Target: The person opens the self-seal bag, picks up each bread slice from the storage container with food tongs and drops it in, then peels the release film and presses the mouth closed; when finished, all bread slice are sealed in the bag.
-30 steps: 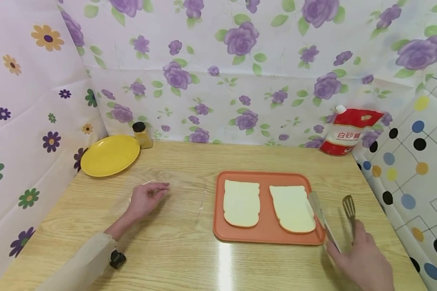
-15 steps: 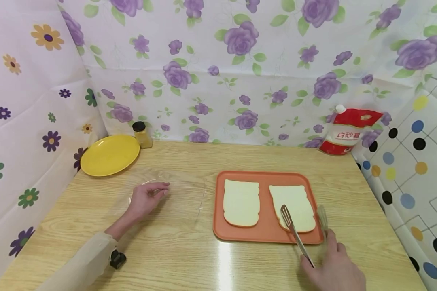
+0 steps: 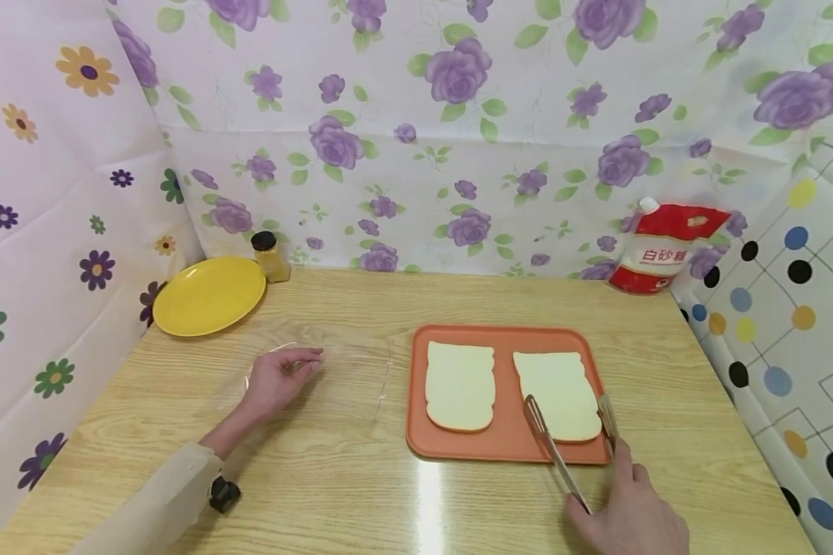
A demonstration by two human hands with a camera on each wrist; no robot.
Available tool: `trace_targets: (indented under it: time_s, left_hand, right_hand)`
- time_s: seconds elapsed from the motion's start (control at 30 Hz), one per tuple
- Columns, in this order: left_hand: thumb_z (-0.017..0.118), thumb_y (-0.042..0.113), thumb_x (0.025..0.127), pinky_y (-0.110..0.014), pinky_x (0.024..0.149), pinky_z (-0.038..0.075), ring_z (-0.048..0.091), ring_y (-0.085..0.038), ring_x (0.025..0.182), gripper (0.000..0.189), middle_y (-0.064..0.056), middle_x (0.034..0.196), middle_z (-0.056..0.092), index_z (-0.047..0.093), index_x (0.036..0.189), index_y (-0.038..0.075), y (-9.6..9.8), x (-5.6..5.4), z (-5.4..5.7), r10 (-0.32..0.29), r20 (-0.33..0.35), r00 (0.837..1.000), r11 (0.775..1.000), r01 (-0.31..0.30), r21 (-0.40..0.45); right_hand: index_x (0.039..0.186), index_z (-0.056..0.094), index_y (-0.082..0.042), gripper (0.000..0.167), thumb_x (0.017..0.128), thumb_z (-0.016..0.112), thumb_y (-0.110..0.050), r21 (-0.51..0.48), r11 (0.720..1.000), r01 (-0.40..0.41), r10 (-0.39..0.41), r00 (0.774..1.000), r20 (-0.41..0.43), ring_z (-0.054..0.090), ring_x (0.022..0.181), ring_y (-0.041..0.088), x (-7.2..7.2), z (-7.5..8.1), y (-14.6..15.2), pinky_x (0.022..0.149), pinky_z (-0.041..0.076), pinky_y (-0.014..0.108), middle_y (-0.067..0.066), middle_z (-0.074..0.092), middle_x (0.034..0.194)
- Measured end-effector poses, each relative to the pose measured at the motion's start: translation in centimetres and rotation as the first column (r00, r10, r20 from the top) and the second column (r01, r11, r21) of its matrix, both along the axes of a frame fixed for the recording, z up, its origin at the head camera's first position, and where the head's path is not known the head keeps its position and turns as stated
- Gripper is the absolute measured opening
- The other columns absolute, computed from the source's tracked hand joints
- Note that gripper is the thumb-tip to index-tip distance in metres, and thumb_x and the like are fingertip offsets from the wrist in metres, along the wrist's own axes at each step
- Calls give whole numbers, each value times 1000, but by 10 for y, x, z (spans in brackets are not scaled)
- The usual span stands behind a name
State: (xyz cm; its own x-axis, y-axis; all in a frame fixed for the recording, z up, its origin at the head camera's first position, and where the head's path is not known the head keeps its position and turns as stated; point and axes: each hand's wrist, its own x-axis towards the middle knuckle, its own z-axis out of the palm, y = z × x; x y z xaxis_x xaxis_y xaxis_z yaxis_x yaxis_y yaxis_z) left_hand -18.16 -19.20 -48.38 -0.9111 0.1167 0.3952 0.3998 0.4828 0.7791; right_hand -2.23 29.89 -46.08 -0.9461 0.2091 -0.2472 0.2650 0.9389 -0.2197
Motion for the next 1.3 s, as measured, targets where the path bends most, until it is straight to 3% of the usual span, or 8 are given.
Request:
trace_targets:
  time_s: [0.27, 0.5, 0.63, 0.87, 1.1, 1.2, 1.3]
  left_hand:
    - [78, -8, 82, -50, 90, 53, 70, -32, 99, 11, -12, 101, 75, 77, 92, -3, 0, 1, 0, -4, 3, 1000, 1000, 4, -15]
    - [77, -8, 83, -50, 92, 52, 70, -33, 100, 10, -13, 102, 75, 77, 92, -3, 1, 2, 2, 3, 21, 1000, 1000, -2, -9]
    - [77, -7, 83, -49, 93, 52, 70, -32, 101, 10, -12, 103, 75, 77, 92, -3, 1, 2, 1, 5, 27, 1000, 1000, -5, -15]
    - [77, -7, 83, -50, 93, 52, 70, -33, 101, 10, -12, 103, 75, 77, 92, -3, 1, 2, 1, 4, 21, 1000, 1000, -4, -24]
    - [77, -7, 83, -50, 94, 52, 70, -33, 101, 10, -12, 103, 75, 77, 92, -3, 2, 2, 2, 3, 27, 1000, 1000, -2, -21]
    - [78, -6, 83, -49, 93, 52, 70, -31, 100, 10, -12, 102, 75, 77, 92, -3, 2, 2, 2, 4, 27, 1000, 1000, -3, -24]
    - [77, -6, 84, -48, 94, 52, 70, -31, 100, 9, -12, 103, 75, 77, 92, -2, 1, 2, 2, 10, 25, 1000, 1000, -9, -28]
  right_hand:
    - [135, 30, 14, 108, 79, 69, -69, -17, 1000, -14, 14, 1000, -24, 58, 59, 28, 3, -1, -4, 45, 43, 41, 22, 57, 90]
    - [131, 31, 19, 102, 87, 59, -69, -1, 1000, 0, 0, 999, -38, 58, 59, 28, 4, -5, -8, 45, 45, 43, 28, 55, 96]
    - [128, 36, 18, 93, 91, 58, -65, 11, 1000, -1, 1, 998, -59, 55, 55, 26, 7, -7, -8, 43, 43, 42, 20, 56, 87]
    - [129, 39, 18, 84, 93, 62, -54, 16, 1000, -18, 19, 994, -111, 56, 54, 28, 10, -11, -6, 42, 44, 43, 19, 60, 86]
    - [123, 47, 14, 61, 93, 66, -36, -11, 1000, 1, -3, 989, -148, 54, 53, 24, 12, -16, -8, 44, 41, 42, 9, 55, 72]
    - [128, 45, 14, 61, 94, 65, -33, -5, 1000, 7, -7, 987, -162, 55, 54, 24, 13, -16, -10, 44, 42, 42, 11, 58, 76]
    - [128, 46, 14, 58, 93, 67, -28, 0, 1000, -8, 8, 969, -246, 60, 56, 30, 14, -19, -10, 43, 44, 44, 19, 62, 84]
